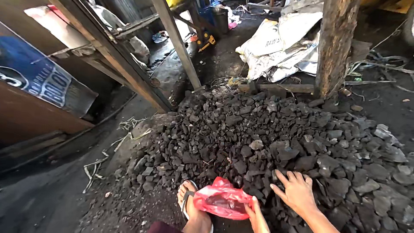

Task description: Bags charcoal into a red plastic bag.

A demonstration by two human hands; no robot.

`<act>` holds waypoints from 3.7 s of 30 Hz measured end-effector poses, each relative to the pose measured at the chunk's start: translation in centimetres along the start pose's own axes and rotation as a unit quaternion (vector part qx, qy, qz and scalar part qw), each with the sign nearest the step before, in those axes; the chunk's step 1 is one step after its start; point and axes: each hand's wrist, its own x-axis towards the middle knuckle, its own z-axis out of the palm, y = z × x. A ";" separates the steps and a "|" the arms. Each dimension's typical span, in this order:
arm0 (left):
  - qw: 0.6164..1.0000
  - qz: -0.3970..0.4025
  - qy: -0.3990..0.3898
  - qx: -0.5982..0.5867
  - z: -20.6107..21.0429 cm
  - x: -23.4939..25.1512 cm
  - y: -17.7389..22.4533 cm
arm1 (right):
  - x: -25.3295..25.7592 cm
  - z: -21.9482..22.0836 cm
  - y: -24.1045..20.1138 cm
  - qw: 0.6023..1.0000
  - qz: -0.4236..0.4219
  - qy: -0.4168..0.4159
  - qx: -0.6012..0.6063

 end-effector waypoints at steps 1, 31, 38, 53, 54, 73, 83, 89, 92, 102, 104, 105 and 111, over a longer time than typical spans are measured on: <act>0.997 0.054 0.007 -0.063 1.3 1.6 -4.9 | -0.1 -0.5 -0.4 0.998 0.000 -0.064 0.008; 0.927 0.116 -0.347 0.084 0.8 -1.5 3.6 | -6.2 4.4 -0.3 0.507 0.287 -0.005 0.813; 0.941 0.008 -0.338 0.007 -5.6 3.1 5.5 | -7.5 2.0 -2.1 0.364 0.313 0.100 0.871; 0.911 0.172 -0.344 0.150 -5.2 2.3 6.2 | -2.5 -7.5 -5.7 0.596 0.281 0.066 0.750; 0.911 0.154 -0.370 0.099 -5.3 3.3 6.1 | -2.4 -6.9 -5.1 0.698 0.219 0.041 0.680; 0.816 0.261 -0.308 0.415 -8.0 4.3 16.7 | -8.5 -0.3 1.4 0.979 0.131 -0.129 0.086; 0.879 0.324 -0.341 0.077 -18.6 1.0 19.6 | -7.0 -0.4 1.9 0.986 0.109 -0.116 0.038; 0.803 0.544 -0.071 0.232 -20.5 0.9 15.0 | -7.4 -1.7 4.3 0.974 0.086 -0.207 0.036; 0.835 0.506 -0.095 0.194 -20.8 0.9 14.2 | -5.5 -2.0 3.5 0.965 0.146 -0.212 0.055; 0.951 0.173 -0.257 0.004 -22.0 1.0 15.8 | -3.5 -7.6 6.3 0.950 0.125 -0.098 0.270; 0.953 0.153 -0.262 -0.014 -22.2 0.9 16.0 | -2.2 -9.3 6.6 0.936 0.145 -0.015 0.322; 0.953 0.137 -0.268 -0.033 -22.4 0.8 16.1 | -1.7 -9.8 6.6 0.924 0.158 0.021 0.348; 0.939 0.064 -0.312 -0.132 -21.9 0.0 16.7 | -1.9 -5.7 5.4 0.959 0.077 -0.218 0.164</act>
